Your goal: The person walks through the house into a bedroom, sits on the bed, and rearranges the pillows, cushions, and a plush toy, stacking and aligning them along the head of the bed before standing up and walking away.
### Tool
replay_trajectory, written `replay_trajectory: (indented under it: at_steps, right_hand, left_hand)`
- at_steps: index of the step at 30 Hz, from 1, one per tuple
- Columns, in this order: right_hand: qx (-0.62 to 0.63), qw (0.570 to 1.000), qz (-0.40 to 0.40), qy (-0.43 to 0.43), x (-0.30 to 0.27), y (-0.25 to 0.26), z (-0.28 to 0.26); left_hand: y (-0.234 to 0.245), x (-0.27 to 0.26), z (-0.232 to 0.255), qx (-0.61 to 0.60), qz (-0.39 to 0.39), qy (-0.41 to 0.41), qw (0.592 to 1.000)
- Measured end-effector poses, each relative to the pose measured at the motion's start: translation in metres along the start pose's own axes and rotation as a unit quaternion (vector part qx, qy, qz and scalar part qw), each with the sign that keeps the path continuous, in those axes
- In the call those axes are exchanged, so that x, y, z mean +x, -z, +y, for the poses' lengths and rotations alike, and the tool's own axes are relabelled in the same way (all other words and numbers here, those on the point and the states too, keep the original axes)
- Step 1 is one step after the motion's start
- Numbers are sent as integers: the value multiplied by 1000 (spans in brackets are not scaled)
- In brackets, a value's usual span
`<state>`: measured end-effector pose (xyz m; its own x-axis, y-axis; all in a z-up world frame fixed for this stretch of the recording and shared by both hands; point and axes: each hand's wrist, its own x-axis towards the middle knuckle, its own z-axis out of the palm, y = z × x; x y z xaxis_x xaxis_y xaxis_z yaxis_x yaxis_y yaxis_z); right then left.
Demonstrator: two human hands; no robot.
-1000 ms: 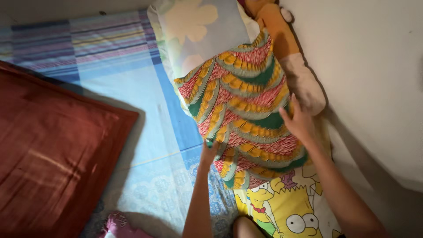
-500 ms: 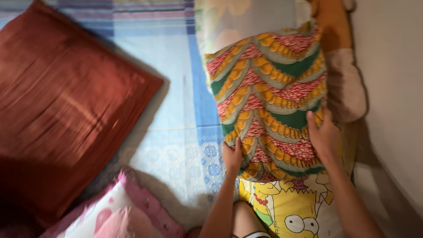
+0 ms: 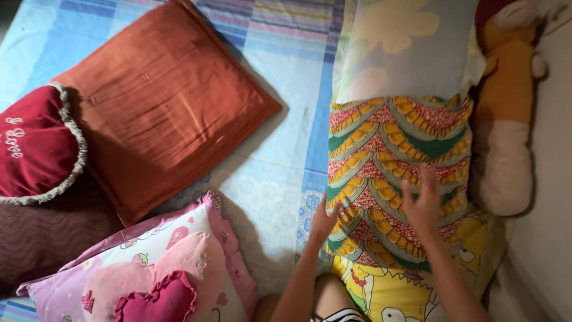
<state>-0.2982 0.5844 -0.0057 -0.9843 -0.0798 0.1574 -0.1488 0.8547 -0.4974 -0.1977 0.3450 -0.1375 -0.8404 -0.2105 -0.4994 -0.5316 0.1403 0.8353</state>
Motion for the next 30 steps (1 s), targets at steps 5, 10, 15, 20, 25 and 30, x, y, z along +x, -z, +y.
replay_trajectory:
  at_steps: [5, 10, 15, 20, 25, 30]
  right_hand:
    - [166, 983, -60, -46, 31, 17, -72]
    - [170, 982, -54, -58, 35, 39, -130]
    - [246, 966, -75, -25, 13, 34, -191]
    - [274, 955, -110, -7, -4, -5, -258]
    - [314, 940, -131, 39, -17, -55, -333]
    - [320, 928, -191, 13, -12, -88, -410]
  left_hand:
    - [80, -5, 94, -84, 58, -22, 995]
    - [147, -26, 137, -112, 105, -83, 985]
    - [215, -40, 120, -146, 154, -110, 971]
    - [302, -44, 70, -139, 221, -99, 960]
    - [396, -65, 33, -221, 270, -82, 934]
    - [475, -101, 29, -176, 319, -58, 929]
